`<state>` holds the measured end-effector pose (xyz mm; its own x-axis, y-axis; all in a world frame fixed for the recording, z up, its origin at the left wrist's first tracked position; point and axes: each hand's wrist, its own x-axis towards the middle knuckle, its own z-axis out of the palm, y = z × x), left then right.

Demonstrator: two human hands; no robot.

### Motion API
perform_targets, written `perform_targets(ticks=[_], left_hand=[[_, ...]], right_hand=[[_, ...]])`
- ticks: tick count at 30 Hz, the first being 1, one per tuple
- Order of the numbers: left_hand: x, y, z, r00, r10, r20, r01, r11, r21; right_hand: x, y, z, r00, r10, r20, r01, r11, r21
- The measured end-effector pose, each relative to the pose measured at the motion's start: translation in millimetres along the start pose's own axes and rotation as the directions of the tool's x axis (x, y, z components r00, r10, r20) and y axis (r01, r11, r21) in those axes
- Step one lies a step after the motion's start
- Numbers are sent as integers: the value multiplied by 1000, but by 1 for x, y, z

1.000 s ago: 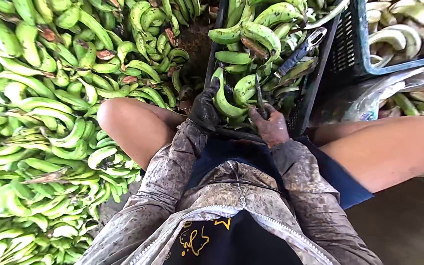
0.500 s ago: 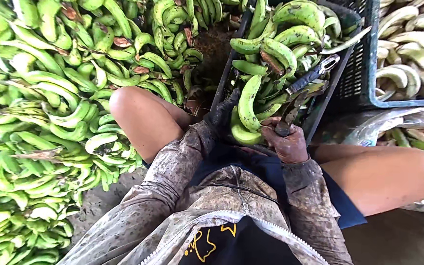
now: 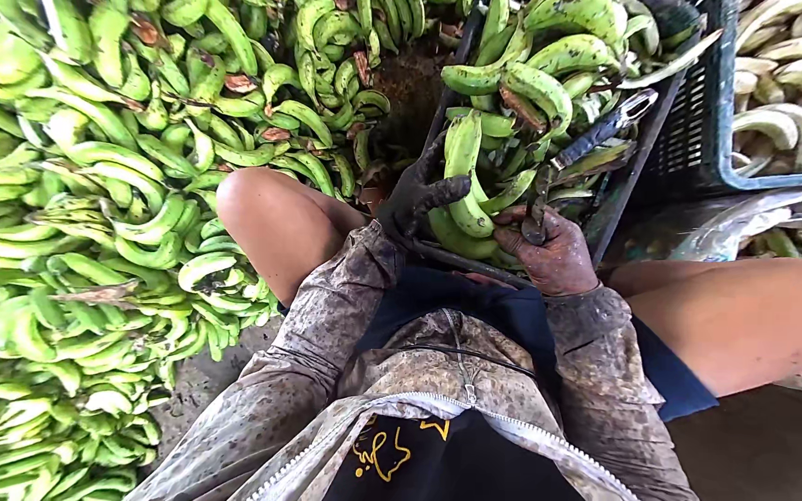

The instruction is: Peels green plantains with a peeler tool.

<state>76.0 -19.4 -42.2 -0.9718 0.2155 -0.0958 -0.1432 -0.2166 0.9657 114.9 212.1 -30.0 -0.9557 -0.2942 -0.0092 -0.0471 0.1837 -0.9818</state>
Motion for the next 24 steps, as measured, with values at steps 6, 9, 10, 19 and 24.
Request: perform_targets(ticks=[6, 9, 10, 19, 24], left_hand=[[9, 1, 1, 977, -147, -154, 143, 989, -36], [21, 11, -11, 958, -59, -280, 95, 989, 115], [28, 17, -21, 942, -22, -335, 97, 973, 210], [66, 23, -99, 777, -59, -627, 532, 594, 604], [52, 15, -99, 795, 16, -607, 420, 707, 568]], right_hand=[[6, 0, 11, 999, 31, -28, -32, 997, -66], [8, 1, 22, 983, 98, -157, -141, 948, -286], [7, -1, 23, 972, 158, -172, -210, 914, -347], [8, 8, 47, 785, 597, 163, -488, 759, -430], [26, 3, 57, 777, 614, 137, -521, 751, -406]])
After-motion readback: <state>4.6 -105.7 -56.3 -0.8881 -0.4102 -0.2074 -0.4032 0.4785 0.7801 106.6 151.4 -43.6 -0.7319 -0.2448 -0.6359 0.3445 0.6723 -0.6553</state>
